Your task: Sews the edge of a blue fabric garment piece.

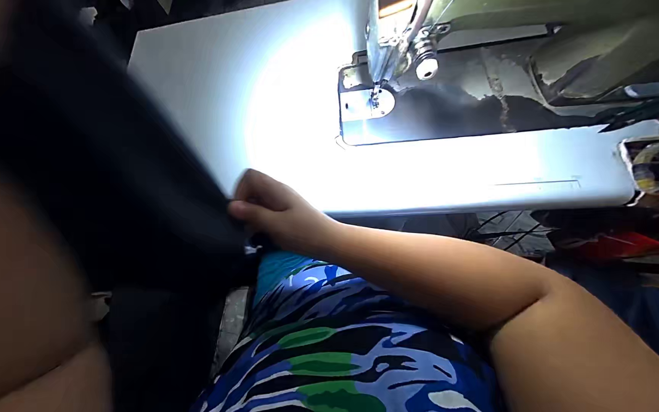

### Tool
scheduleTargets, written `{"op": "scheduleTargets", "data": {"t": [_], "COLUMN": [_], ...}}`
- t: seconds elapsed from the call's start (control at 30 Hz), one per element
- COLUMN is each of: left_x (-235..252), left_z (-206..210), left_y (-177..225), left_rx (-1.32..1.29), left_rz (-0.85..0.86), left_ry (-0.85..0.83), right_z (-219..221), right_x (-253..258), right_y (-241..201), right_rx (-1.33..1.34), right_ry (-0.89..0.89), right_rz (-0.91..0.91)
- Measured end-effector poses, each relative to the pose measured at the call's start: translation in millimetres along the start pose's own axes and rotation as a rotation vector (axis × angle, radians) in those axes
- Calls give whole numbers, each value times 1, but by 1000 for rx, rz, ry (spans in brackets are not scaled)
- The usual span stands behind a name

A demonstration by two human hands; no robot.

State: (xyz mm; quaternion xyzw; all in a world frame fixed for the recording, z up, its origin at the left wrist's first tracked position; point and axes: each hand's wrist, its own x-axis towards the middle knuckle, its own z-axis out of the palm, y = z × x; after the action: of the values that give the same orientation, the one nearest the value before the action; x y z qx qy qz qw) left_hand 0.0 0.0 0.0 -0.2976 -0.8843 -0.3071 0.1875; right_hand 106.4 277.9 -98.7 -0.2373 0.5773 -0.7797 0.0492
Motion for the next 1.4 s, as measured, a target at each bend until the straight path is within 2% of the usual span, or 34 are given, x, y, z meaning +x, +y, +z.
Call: {"op": "scheduleTargets", "data": {"t": [0.03, 0.07, 0.1, 0.17, 0.2, 0.3, 0.4, 0.47, 0.6, 0.7, 0.8, 1.0, 1.4], "left_x": [48, 89, 108, 101, 90, 71, 71, 67, 33, 12, 17, 42, 50], "left_z": [41, 95, 152, 248, 278, 322, 324, 312, 291, 292, 295, 315, 321], "left_y": [20, 48, 71, 97, 106, 113, 110, 114, 115, 110, 112, 124, 127], "left_rx": [209, 283, 302, 259, 204, 20, -72, -80, 47, 95, 101, 117, 141], "left_rz": [125, 175, 151, 82, 55, 86, 112, 72, 178, 181, 173, 142, 114], "left_ry": [-238, -367, -426, -458, -483, -457, -372, -418, -555, -616, -629, -620, -622], "right_z": [-13, -24, -35, -53, -60, -76, -84, -86, -90, -89, -91, -116, -120], "right_x": [-16, -36, -57, -97, -112, -135, -139, -139, -142, -143, -137, -125, -118], "right_y": [10, 19, 26, 32, 31, 30, 31, 35, 40, 38, 20, -10, -14], "right_rx": [10, 22, 30, 16, -9, -106, -212, -270, -340, -383, -424, -695, -536], "right_ry": [76, 160, 254, 420, 477, 562, 534, 504, 468, 443, 422, 386, 462], "right_rz": [96, 193, 278, 410, 451, 459, 423, 399, 395, 428, 525, 598, 696]}}
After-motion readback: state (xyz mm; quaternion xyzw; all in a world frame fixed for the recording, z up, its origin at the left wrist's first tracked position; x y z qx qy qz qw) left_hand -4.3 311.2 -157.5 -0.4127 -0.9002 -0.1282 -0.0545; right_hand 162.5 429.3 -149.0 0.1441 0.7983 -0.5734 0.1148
